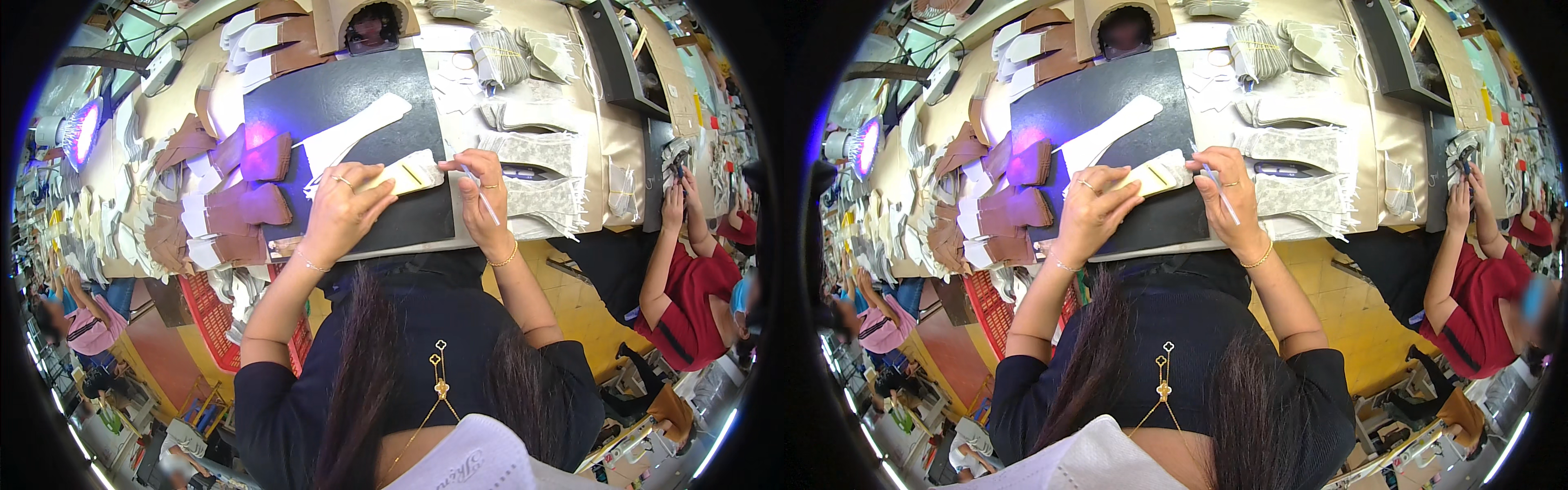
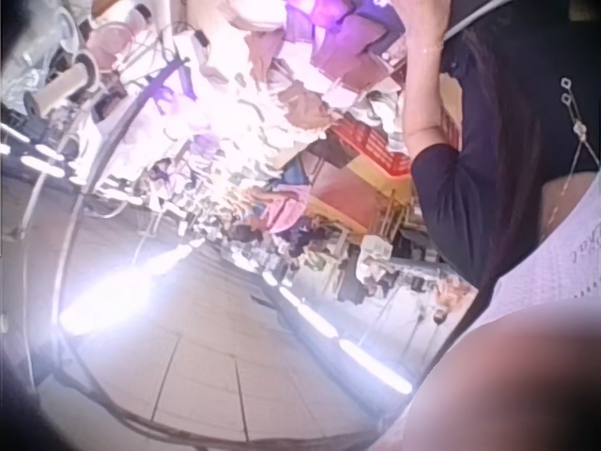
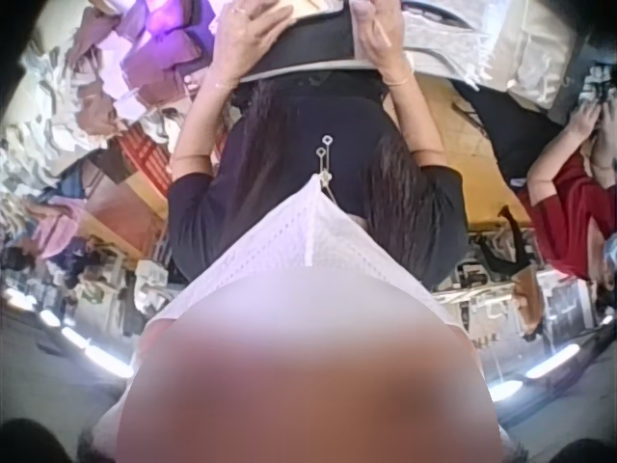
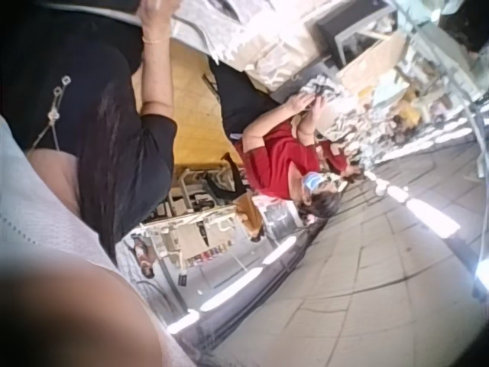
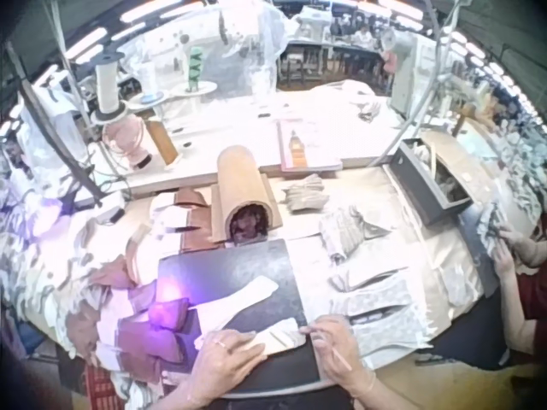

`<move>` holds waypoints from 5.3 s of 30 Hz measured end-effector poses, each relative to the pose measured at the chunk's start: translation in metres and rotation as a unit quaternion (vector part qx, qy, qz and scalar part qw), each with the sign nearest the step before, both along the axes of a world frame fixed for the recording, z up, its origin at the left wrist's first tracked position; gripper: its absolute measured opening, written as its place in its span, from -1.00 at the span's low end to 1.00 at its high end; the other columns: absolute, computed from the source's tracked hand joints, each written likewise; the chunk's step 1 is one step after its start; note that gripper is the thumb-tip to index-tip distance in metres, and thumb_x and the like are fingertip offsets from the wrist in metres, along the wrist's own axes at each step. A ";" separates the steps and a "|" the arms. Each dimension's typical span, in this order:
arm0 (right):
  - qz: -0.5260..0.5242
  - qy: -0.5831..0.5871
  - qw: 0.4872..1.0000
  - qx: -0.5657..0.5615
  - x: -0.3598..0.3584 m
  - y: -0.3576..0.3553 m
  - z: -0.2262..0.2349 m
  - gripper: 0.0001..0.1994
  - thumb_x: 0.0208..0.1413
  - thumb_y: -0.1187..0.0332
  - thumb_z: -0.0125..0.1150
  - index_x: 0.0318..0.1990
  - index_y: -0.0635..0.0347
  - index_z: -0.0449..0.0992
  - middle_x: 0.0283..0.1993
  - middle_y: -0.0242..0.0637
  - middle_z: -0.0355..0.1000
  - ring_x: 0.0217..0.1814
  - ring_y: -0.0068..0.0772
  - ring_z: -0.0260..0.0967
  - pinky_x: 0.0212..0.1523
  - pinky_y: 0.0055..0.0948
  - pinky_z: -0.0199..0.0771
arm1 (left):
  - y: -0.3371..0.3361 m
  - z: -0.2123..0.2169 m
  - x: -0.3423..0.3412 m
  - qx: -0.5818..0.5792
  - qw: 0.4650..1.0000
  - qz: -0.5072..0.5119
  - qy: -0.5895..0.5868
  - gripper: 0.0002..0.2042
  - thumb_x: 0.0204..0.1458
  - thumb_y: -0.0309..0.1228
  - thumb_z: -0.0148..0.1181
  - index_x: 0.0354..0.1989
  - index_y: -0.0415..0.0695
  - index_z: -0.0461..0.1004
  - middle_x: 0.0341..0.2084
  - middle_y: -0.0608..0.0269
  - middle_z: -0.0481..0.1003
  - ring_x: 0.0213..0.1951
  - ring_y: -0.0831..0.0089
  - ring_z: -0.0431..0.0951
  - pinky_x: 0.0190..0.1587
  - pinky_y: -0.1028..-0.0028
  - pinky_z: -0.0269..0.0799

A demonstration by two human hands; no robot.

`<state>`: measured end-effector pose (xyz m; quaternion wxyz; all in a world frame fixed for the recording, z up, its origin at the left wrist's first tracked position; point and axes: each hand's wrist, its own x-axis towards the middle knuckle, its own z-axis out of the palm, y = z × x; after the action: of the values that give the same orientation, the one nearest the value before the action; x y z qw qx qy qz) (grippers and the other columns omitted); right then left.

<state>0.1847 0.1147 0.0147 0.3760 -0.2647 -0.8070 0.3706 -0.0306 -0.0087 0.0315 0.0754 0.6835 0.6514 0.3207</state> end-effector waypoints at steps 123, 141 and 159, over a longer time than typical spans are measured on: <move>0.003 0.004 0.999 -0.054 0.009 -0.009 -0.010 -0.64 0.44 0.13 0.00 0.11 0.26 0.38 0.02 -0.15 0.47 0.10 -0.17 0.48 0.16 -0.27 0.40 | 0.013 0.015 -0.009 -0.124 0.987 -0.007 -0.103 -0.52 -0.05 -0.37 0.49 0.10 -0.06 0.56 -0.04 0.12 0.49 -0.02 0.10 0.55 0.06 0.24 0.47; 0.019 0.084 0.968 -0.238 0.004 -0.015 -0.012 -0.63 0.47 0.14 -0.06 0.15 0.28 0.32 0.03 -0.26 0.33 0.15 -0.30 0.55 0.21 -0.39 0.37 | 0.013 -0.009 0.021 0.006 1.000 -0.005 0.001 -0.74 -0.11 -0.37 0.50 -0.22 -0.13 0.68 -0.09 0.21 0.59 -0.06 0.20 0.55 0.02 0.24 0.43; 0.020 -0.056 0.998 0.014 -0.001 -0.005 -0.003 -0.88 0.31 0.37 0.17 -0.23 0.18 0.60 -0.23 -0.36 0.60 -0.16 -0.36 0.53 0.27 -0.15 0.24 | 0.020 -0.008 0.034 -0.012 1.000 0.013 0.022 -0.76 -0.06 -0.35 0.44 -0.19 -0.07 0.69 -0.09 0.19 0.55 -0.04 0.20 0.51 -0.02 0.25 0.37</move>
<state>0.1838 0.1096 0.0118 0.3266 -0.2631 -0.8370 0.3516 0.0034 0.0108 0.0232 0.0650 0.6808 0.6659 0.2983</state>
